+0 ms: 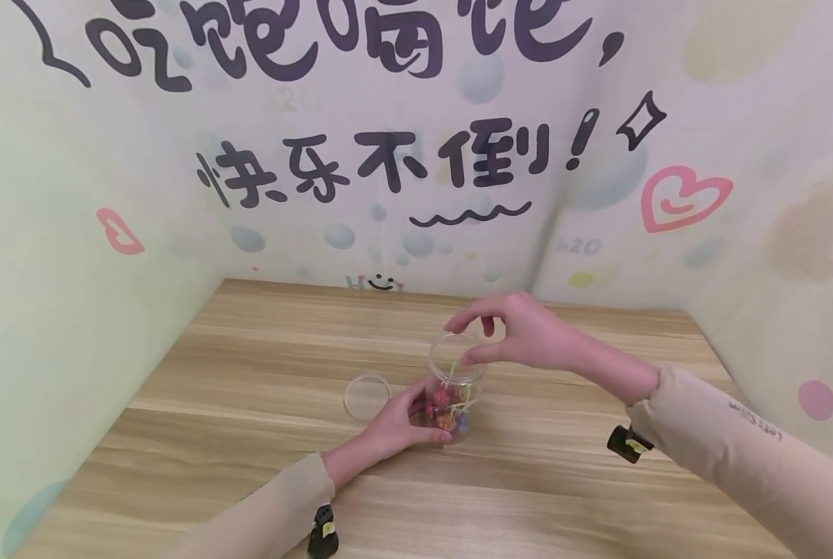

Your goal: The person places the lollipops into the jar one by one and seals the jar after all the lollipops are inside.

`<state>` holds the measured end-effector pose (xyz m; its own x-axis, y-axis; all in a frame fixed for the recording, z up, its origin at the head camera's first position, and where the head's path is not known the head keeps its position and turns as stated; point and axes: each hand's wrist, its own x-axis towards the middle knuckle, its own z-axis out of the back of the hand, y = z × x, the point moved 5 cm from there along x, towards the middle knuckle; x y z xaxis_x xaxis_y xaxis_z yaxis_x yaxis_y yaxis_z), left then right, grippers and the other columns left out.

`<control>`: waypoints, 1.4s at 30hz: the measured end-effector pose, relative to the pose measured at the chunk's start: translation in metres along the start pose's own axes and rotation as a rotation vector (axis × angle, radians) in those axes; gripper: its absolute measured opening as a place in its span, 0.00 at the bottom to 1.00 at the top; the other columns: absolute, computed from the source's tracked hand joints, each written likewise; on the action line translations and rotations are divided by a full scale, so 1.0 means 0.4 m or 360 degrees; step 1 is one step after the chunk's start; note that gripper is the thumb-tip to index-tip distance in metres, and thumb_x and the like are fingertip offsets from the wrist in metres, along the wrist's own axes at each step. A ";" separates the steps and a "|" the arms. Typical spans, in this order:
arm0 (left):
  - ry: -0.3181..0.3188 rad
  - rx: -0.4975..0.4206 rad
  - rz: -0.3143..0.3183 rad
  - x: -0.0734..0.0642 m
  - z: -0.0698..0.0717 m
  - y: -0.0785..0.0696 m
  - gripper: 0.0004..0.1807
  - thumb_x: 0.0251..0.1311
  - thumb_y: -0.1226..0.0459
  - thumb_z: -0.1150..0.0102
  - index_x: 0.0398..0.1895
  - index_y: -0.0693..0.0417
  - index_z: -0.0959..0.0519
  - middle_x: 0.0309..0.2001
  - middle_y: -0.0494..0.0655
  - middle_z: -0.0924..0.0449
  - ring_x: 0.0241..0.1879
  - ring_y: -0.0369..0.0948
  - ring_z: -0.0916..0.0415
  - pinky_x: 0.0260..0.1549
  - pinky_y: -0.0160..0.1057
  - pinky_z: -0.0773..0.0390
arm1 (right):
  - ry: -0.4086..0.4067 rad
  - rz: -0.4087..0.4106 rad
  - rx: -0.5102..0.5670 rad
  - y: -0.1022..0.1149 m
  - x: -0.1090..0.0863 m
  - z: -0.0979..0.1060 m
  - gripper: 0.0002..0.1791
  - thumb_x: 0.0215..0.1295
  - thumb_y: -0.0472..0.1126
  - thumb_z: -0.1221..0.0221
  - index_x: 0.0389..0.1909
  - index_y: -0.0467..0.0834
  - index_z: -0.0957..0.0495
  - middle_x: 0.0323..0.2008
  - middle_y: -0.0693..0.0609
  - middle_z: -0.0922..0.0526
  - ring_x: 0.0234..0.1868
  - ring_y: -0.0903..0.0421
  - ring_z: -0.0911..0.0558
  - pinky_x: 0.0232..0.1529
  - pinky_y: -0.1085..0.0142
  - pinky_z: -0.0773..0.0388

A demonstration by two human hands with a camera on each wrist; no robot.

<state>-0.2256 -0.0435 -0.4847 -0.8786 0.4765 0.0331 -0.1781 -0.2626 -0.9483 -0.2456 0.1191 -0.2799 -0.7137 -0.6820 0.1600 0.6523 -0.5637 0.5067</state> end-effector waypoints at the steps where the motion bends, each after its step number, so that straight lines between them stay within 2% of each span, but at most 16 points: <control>1: 0.0003 -0.0004 0.0003 0.000 0.000 0.001 0.46 0.51 0.60 0.24 0.73 0.50 0.38 0.68 0.52 0.28 0.67 0.49 0.28 0.68 0.50 0.30 | -0.0025 0.0002 0.0012 -0.002 -0.002 0.002 0.21 0.51 0.45 0.25 0.49 0.54 0.16 0.44 0.60 0.12 0.34 0.60 0.27 0.34 0.70 0.28; 10: 0.0023 -0.0046 0.0025 0.004 0.003 0.002 0.47 0.51 0.61 0.25 0.73 0.51 0.38 0.68 0.53 0.29 0.68 0.49 0.30 0.70 0.49 0.31 | -0.0245 -0.0060 0.0137 -0.031 -0.034 0.023 0.22 0.55 0.47 0.27 0.52 0.55 0.17 0.49 0.61 0.14 0.38 0.62 0.25 0.36 0.69 0.28; 16: 0.0027 -0.0039 0.0011 0.008 -0.002 0.002 0.48 0.50 0.61 0.25 0.74 0.52 0.40 0.69 0.53 0.29 0.68 0.49 0.29 0.69 0.48 0.31 | -0.0384 -0.0120 0.0237 -0.055 -0.060 0.018 0.22 0.59 0.45 0.30 0.55 0.54 0.20 0.51 0.58 0.15 0.43 0.61 0.23 0.43 0.69 0.24; 23: 0.0033 -0.0045 0.0012 0.010 -0.003 0.002 0.48 0.50 0.62 0.24 0.74 0.53 0.40 0.70 0.54 0.30 0.68 0.50 0.30 0.70 0.49 0.31 | -0.0471 -0.0148 0.0443 -0.090 -0.084 -0.020 0.21 0.65 0.42 0.35 0.59 0.51 0.23 0.56 0.55 0.17 0.47 0.60 0.22 0.48 0.70 0.21; 28: 0.0028 -0.0050 0.0009 0.009 -0.001 -0.003 0.49 0.49 0.62 0.24 0.74 0.53 0.39 0.69 0.54 0.30 0.68 0.50 0.29 0.69 0.48 0.31 | -0.0539 -0.0143 0.0558 -0.109 -0.099 -0.048 0.24 0.65 0.38 0.36 0.62 0.49 0.25 0.57 0.53 0.19 0.49 0.62 0.22 0.50 0.72 0.21; 32: 0.0014 -0.0046 -0.0036 0.010 0.000 -0.011 0.47 0.48 0.64 0.24 0.73 0.53 0.37 0.68 0.55 0.30 0.67 0.50 0.29 0.68 0.46 0.29 | -0.0559 -0.0136 0.0614 -0.121 -0.110 -0.073 0.26 0.65 0.36 0.36 0.64 0.48 0.27 0.58 0.50 0.20 0.50 0.62 0.22 0.52 0.71 0.21; 38: 0.0022 -0.0052 -0.0073 0.008 0.004 -0.017 0.46 0.48 0.66 0.24 0.71 0.59 0.37 0.67 0.59 0.33 0.67 0.54 0.31 0.68 0.44 0.29 | -0.0613 -0.0121 0.0711 -0.137 -0.128 -0.105 0.27 0.64 0.34 0.38 0.65 0.45 0.29 0.59 0.47 0.21 0.53 0.62 0.23 0.55 0.68 0.20; 42: 0.0039 -0.0080 -0.0069 -0.002 0.013 -0.019 0.45 0.46 0.67 0.23 0.69 0.58 0.36 0.68 0.58 0.34 0.69 0.54 0.33 0.70 0.44 0.31 | -0.0639 -0.0135 0.0795 -0.150 -0.140 -0.135 0.28 0.65 0.33 0.38 0.66 0.42 0.30 0.60 0.44 0.23 0.56 0.58 0.24 0.57 0.66 0.21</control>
<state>-0.2258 -0.0462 -0.4759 -0.8594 0.5068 0.0675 -0.1928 -0.1989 -0.9609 -0.2309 0.1661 -0.3652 -0.8608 -0.3623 0.3573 0.4608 -0.2571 0.8494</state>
